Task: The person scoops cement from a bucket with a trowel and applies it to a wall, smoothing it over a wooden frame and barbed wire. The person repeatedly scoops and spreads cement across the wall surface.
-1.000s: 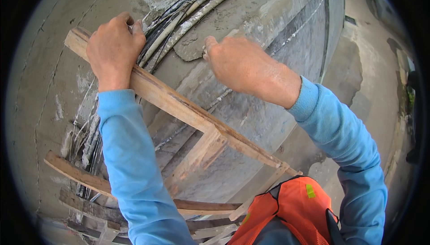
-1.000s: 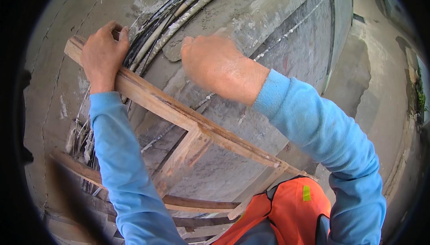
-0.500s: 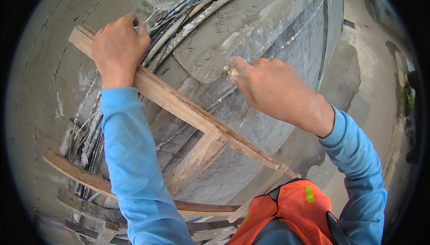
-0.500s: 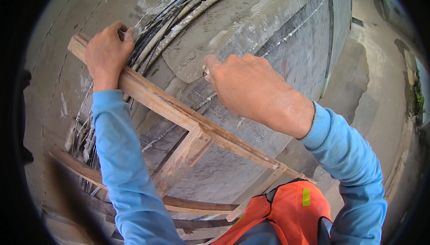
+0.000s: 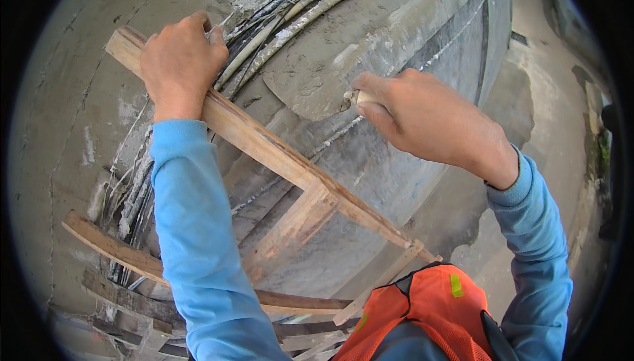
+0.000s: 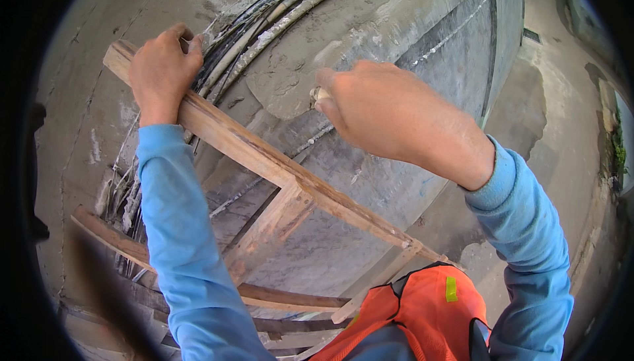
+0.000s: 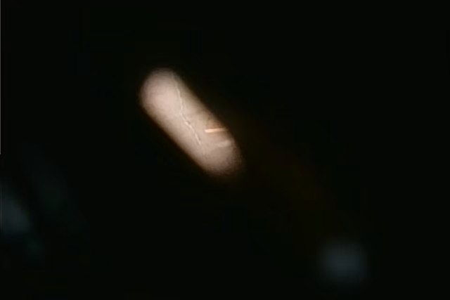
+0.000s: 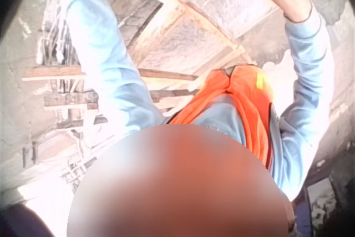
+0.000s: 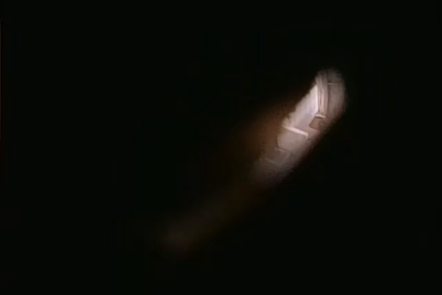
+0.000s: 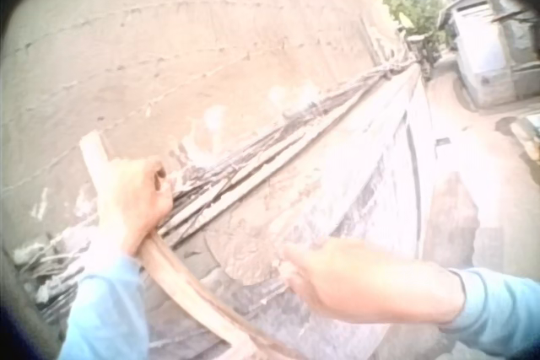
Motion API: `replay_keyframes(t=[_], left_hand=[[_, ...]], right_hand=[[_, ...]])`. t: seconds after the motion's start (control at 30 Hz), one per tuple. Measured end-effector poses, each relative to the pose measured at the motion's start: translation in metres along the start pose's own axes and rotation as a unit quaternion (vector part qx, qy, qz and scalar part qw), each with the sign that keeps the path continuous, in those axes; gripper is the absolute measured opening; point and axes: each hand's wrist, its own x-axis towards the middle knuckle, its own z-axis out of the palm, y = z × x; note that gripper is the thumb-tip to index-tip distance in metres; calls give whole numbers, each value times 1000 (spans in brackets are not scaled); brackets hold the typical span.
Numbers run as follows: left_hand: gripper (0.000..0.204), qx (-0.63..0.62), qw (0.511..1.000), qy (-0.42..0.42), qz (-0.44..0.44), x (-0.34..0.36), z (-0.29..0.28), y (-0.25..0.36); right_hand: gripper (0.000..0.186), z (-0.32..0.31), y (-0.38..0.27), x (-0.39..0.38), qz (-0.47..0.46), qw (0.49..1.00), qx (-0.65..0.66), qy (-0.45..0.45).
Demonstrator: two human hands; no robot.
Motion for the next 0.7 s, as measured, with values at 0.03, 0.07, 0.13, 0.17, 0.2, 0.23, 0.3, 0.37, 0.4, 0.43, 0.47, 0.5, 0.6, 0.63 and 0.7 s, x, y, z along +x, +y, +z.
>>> replay_keyframes(t=[0.03, 0.07, 0.13, 0.17, 0.2, 0.23, 0.3, 0.37, 0.4, 0.43, 0.47, 0.5, 0.6, 0.63, 0.7], left_hand=[[25, 3, 1000, 6, 6, -1, 0, -1], [25, 8, 1000, 6, 7, -1, 0, -1], [24, 27, 999, 11, 13, -1, 1, -1], [25, 25, 1000, 3, 8, -1, 1, -1], [25, 23, 1000, -4, 2, -1, 2, -1], [25, 22, 1000, -7, 0, -1, 2, -1], [25, 20, 1000, -1, 4, -2, 3, -2], [26, 18, 1000, 2, 4, -2, 3, -2], [26, 18, 1000, 0, 1, -2, 3, -2], [26, 20, 1000, -9, -4, -2, 3, -2], [26, 17, 1000, 0, 1, -2, 3, -2], [27, 18, 1000, 3, 6, -2, 2, -2], [27, 19, 1000, -3, 0, -1, 0, 0], [27, 21, 1000, -3, -3, -1, -1, 2], [26, 16, 1000, -16, -15, 0, -4, 3]], right_hand=[[31, -3, -2, -5, 12, 1000, -5, -13], [31, -2, -6, -7, -23, 1000, -19, 6], [31, 1, -12, -12, -47, 997, -58, 8], [31, 4, -13, -12, -55, 995, -81, 13], [30, 8, -15, -10, -67, 993, -97, 13], [30, 13, -16, -6, -93, 990, -105, 33], [29, 23, -15, 4, -58, 989, -131, 22], [26, 26, -8, 9, -42, 987, -146, 42], [22, 25, -3, 11, -36, 986, -152, 57], [20, 22, 3, 11, -39, 983, -157, 85], [20, 17, 10, 10, -12, 983, -166, 75], [21, 10, 19, 7, 6, 982, -174, 78], [27, -6, 46, 6, 48, 979, -175, 91], [31, -9, 54, 6, 76, 978, -174, 91], [32, -4, 62, 4, 56, 985, -135, 87]])
